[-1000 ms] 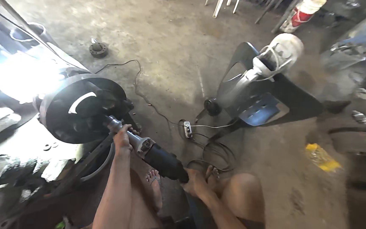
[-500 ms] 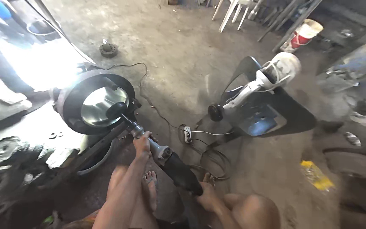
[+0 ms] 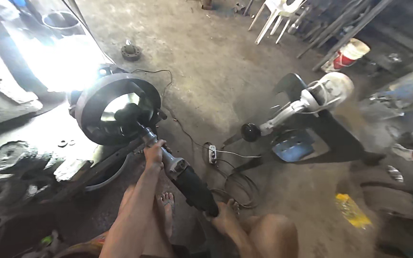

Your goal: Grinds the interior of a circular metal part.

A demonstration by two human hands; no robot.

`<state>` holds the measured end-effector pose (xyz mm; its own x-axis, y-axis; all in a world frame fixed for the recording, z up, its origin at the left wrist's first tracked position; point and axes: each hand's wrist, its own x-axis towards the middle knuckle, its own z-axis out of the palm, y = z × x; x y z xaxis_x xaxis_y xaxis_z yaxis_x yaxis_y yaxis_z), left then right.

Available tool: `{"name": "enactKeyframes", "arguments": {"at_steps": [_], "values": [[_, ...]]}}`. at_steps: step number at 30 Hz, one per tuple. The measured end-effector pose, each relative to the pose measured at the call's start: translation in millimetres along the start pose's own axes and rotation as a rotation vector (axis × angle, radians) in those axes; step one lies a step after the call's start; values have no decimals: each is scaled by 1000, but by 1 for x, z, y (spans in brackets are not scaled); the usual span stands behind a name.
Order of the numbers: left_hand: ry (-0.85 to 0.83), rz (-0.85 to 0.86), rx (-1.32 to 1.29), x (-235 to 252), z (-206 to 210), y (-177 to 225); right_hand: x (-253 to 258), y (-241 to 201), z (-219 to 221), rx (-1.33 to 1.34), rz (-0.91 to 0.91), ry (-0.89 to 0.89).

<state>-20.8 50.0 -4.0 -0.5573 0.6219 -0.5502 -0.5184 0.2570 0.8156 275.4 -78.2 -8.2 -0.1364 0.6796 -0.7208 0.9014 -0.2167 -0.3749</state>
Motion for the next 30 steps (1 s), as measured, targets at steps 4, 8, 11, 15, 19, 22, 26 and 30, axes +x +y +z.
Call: {"name": "enactKeyframes", "arguments": {"at_steps": [4,8,11,15,19,22,26,30], "values": [[16,2,39,10,-7,13,3,-19,-2,-45,-28,-10],[22,21,41,11,-8,12,0,-22,-1,-26,-31,-34],[-2,34,37,3,-8,4,-6,-11,3,-15,-22,-30],[-7,-24,14,-17,-2,-10,-13,20,15,49,30,-9],[-13,-52,-3,-27,2,-26,-24,35,16,69,77,-15],[-32,-61,1,-30,2,-32,-30,39,15,70,57,-18],[-35,-55,3,-31,1,-27,-27,41,17,61,48,0],[-13,-50,-14,-25,-1,-14,-22,23,15,34,98,-3]]}}
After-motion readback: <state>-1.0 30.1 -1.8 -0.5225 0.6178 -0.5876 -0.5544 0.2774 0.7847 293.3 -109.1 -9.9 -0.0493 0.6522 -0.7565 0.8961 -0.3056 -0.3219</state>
